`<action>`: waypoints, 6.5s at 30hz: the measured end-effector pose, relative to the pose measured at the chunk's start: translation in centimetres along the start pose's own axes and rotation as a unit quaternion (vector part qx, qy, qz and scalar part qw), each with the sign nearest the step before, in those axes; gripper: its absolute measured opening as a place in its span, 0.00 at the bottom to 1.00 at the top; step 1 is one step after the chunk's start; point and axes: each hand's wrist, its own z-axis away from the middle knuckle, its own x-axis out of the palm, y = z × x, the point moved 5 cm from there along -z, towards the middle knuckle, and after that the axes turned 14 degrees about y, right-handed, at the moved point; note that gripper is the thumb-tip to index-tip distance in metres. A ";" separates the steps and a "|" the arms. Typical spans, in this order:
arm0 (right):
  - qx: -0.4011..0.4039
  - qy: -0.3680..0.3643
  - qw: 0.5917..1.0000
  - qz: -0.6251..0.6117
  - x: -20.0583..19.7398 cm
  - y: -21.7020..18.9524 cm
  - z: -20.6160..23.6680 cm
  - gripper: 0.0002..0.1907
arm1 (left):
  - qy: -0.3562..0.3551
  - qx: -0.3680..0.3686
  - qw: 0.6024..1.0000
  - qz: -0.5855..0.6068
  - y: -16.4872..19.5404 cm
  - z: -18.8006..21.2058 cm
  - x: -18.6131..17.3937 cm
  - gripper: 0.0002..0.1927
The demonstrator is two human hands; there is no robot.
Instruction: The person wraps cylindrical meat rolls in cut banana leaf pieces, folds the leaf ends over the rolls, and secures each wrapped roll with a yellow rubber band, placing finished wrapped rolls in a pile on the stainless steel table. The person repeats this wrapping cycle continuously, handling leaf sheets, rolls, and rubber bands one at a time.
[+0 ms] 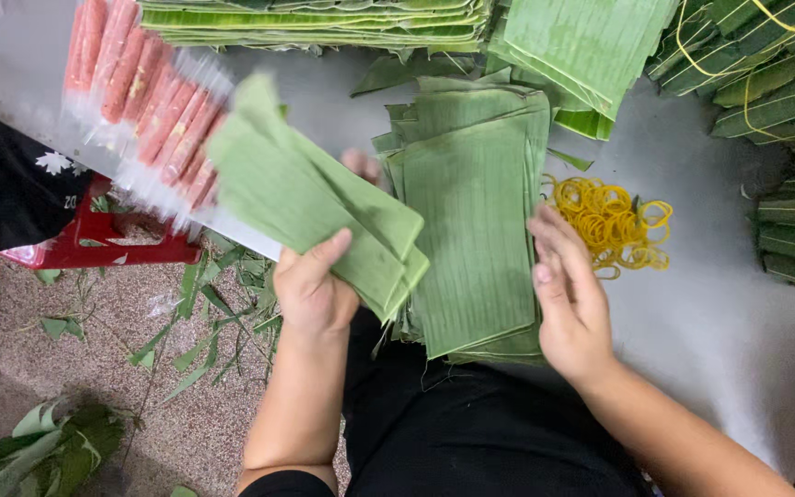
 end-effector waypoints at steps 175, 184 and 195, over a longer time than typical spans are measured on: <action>-0.366 -0.197 0.791 0.449 4.7 -5.1 -6.3 0.18 | -0.370 0.390 0.601 -0.592 -4.2 -0.6 4.1 0.15; -0.396 -0.150 0.788 0.447 4.9 -5.5 -7.8 0.17 | -0.291 0.395 0.625 -0.607 -3.8 -3.7 4.6 0.14; -0.443 -0.131 0.692 0.555 5.5 -4.6 -6.7 0.23 | -0.225 0.495 0.485 -0.685 -5.1 -2.7 3.4 0.24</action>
